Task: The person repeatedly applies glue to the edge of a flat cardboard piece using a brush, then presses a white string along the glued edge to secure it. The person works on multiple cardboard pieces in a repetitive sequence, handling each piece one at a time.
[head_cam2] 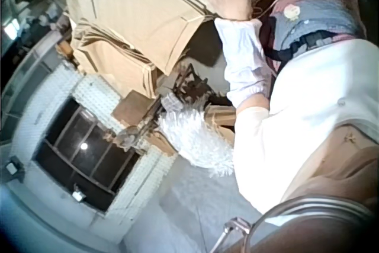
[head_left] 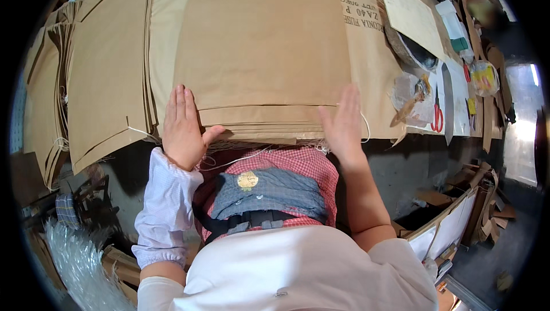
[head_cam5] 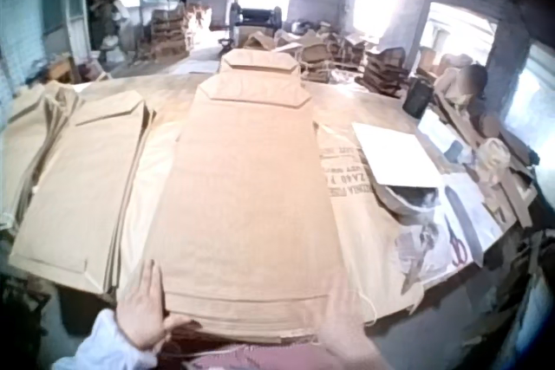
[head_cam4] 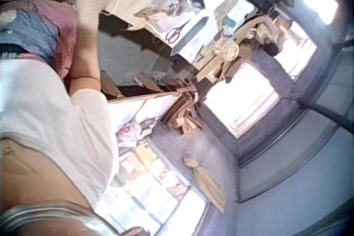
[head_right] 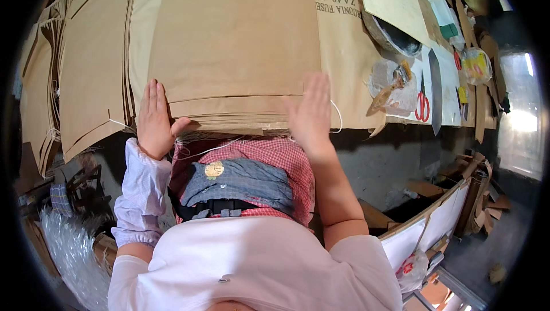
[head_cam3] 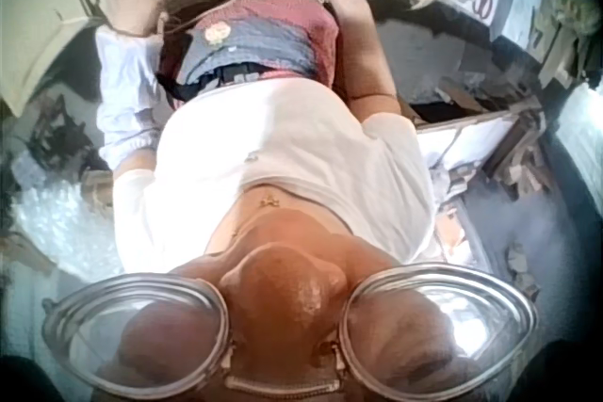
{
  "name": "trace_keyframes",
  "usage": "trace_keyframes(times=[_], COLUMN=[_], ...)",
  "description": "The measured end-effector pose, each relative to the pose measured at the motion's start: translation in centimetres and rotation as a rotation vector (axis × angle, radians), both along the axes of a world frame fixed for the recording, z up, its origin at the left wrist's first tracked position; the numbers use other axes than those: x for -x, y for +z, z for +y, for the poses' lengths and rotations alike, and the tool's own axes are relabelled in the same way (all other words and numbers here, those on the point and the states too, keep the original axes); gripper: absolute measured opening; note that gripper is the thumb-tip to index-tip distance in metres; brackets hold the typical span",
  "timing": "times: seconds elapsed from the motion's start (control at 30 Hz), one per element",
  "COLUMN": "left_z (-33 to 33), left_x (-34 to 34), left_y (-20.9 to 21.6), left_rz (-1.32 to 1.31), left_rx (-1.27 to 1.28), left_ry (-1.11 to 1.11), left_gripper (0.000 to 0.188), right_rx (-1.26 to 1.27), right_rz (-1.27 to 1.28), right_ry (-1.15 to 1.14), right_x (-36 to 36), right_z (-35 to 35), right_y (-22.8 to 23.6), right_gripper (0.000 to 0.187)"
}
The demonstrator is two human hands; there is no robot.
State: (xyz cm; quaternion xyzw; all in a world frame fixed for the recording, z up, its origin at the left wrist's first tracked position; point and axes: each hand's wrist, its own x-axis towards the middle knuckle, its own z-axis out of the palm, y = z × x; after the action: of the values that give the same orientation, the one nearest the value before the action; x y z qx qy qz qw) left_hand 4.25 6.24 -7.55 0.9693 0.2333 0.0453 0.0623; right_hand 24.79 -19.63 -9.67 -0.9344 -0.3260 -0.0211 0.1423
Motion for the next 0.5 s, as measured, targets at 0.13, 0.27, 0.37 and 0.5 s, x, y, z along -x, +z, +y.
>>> trace_keyframes(times=[0.13, 0.27, 0.37, 0.5], left_z=[0.6, 0.8, 2.0, 2.5], left_x=[-0.2, 0.0, 0.2, 1.1], left_y=[-0.4, -0.7, 0.2, 1.5], left_rz=[-0.231, -0.198, -0.386, -0.581], left_rx=[0.2, 0.191, 0.383, 0.96], left_ry=[0.053, 0.069, 0.145, 0.464], left_gripper=[0.074, 0.062, 0.052, 0.032], right_rx=[-0.084, -0.133, -0.738, -1.128], right_rz=[-0.064, -0.393, 0.356, 1.197], right_ry=[-0.151, -0.009, -0.217, -0.136], right_x=[-1.8, -1.1, -1.6, -3.3], right_z=[-1.3, 0.7, -0.8, -4.6], right_y=[-0.8, 1.8, 1.6, 4.6], right_gripper=[0.054, 0.028, 0.032, 0.04])
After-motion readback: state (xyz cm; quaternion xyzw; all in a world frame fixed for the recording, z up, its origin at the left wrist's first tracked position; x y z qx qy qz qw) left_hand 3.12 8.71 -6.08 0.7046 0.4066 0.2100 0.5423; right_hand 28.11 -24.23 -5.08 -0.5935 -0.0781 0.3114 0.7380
